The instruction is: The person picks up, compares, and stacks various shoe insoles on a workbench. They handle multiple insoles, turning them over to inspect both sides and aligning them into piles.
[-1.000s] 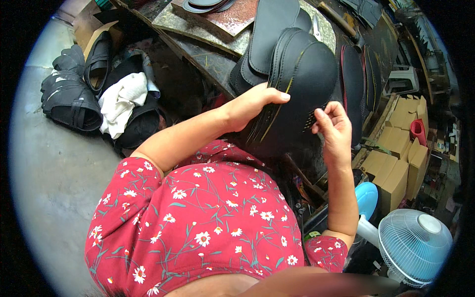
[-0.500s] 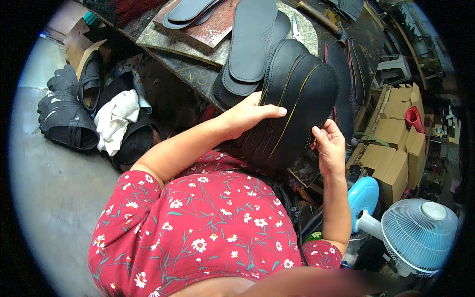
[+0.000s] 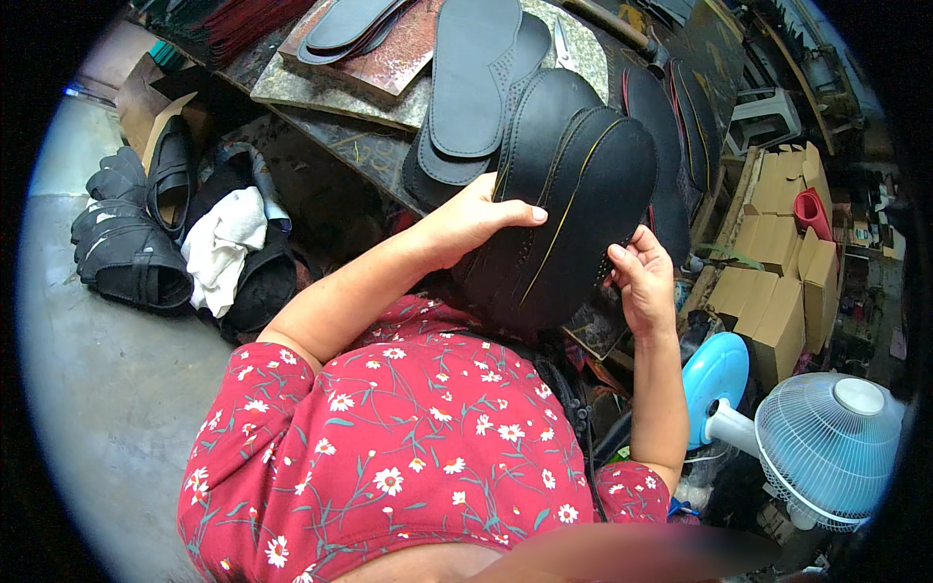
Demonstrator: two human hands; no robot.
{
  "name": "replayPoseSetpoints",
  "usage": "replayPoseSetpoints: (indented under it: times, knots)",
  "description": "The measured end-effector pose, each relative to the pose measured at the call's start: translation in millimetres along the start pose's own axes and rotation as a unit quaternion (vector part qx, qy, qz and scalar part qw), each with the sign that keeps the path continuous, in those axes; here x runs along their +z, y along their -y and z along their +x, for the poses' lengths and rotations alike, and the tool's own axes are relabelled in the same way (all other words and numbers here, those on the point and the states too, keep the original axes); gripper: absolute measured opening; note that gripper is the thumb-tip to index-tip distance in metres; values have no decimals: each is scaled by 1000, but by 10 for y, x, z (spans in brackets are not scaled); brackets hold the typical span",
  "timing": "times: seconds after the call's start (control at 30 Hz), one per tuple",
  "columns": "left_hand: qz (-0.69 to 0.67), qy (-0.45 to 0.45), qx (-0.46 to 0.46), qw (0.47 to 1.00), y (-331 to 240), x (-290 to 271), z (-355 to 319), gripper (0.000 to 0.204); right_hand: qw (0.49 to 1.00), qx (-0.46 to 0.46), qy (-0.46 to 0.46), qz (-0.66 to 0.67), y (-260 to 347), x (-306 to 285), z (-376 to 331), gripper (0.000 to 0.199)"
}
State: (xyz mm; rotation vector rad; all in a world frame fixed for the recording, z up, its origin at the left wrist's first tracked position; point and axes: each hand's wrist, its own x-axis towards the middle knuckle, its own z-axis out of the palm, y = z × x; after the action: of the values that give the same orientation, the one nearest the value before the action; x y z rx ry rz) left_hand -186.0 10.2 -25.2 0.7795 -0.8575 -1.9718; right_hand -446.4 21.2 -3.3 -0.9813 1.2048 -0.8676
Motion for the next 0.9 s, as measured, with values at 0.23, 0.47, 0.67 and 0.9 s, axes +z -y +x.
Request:
replayPoseSetpoints:
  times: [0.23, 0.47, 0.67, 0.9]
  knots:
    - [8, -10, 18, 1000, 21, -14, -10, 45, 999, -11, 3, 50, -25, -31, 12, 24]
    - [-4, -32, 22, 999, 20, 12, -37, 45, 997, -8, -4, 71, -12, -153, -19, 19]
    - [23, -26, 38, 999, 49, -6, -23, 43, 997, -14, 4, 77, -37, -135, -27, 18]
    - [91, -45, 95, 990, -42, 64, -242, 34, 996, -54, -58, 30, 131, -186, -105, 16]
